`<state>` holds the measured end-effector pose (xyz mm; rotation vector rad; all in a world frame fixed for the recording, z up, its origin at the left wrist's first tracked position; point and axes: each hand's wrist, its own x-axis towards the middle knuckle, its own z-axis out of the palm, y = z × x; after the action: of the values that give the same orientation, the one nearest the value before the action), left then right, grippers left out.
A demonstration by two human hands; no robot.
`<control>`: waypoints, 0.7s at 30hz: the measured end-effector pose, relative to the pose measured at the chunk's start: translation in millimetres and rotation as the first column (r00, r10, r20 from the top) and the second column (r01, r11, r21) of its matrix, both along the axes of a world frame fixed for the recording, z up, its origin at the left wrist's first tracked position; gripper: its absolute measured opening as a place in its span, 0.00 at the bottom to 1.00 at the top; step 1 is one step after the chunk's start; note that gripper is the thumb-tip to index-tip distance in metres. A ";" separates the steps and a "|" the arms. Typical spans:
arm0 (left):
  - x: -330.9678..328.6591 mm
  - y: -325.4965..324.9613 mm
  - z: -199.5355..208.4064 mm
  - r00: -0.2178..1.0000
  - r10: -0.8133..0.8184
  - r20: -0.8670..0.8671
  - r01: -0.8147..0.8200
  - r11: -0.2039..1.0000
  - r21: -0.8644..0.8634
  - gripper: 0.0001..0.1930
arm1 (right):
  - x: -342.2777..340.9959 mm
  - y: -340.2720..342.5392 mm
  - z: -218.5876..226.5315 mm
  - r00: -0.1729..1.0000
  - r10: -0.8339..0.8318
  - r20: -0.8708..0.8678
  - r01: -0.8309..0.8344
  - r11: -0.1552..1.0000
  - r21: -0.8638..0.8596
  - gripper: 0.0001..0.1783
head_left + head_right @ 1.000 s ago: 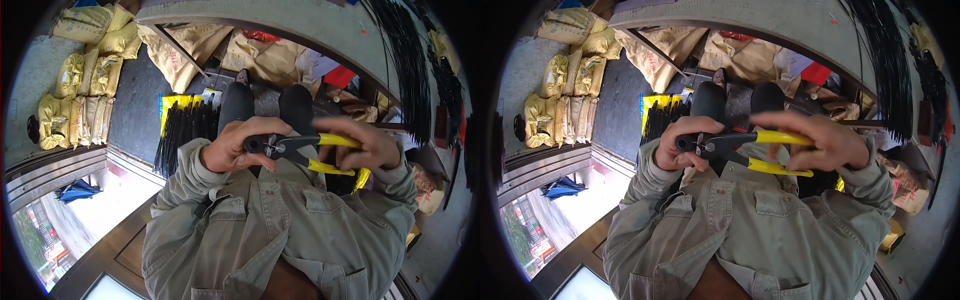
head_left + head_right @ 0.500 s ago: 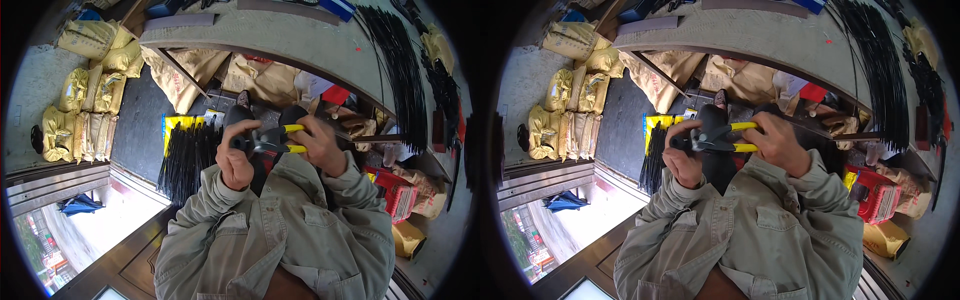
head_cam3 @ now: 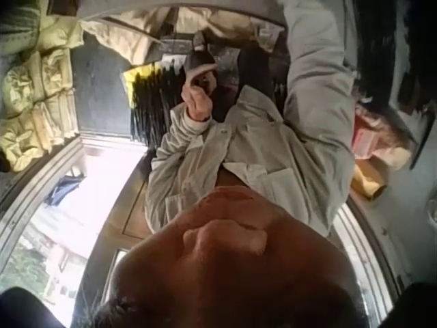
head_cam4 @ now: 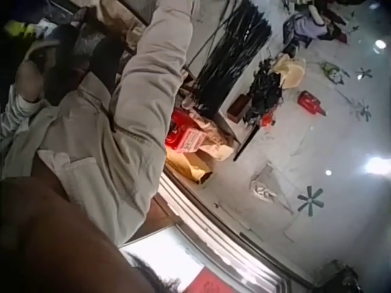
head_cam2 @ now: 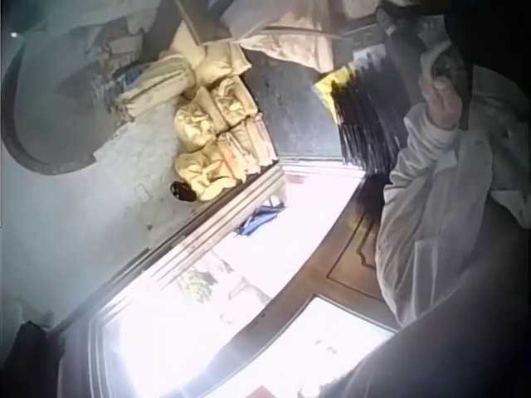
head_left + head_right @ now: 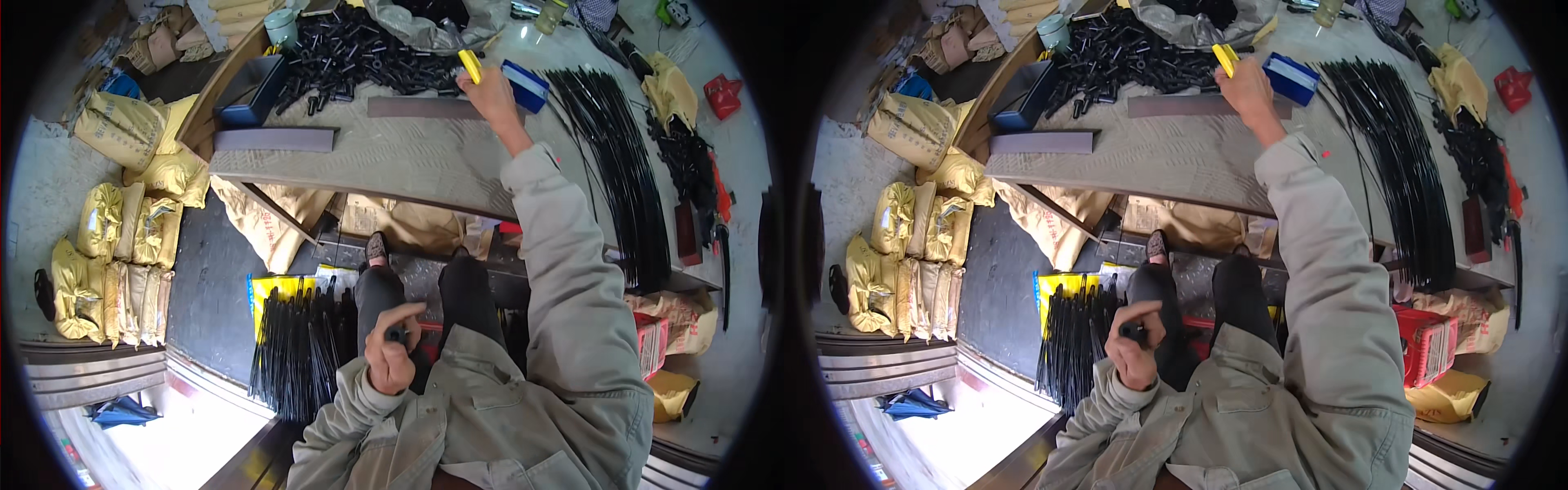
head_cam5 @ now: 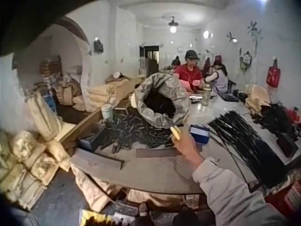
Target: Bundling wires together using cable ties and trimming the excess with wire cutters at an assembly workstation.
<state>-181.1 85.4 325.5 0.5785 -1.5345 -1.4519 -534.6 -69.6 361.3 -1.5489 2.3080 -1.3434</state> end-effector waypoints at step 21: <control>18.3 -30.7 -3.9 0.998 0.051 -0.024 -0.046 0.986 0.163 0.36 | -33.0 -20.0 -16.2 0.759 -0.277 -0.589 0.277 0.956 -0.092 0.12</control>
<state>-162.8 54.7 321.6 0.6844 -1.3795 -1.5507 -567.6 -89.7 345.1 -1.9082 3.0101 -0.9764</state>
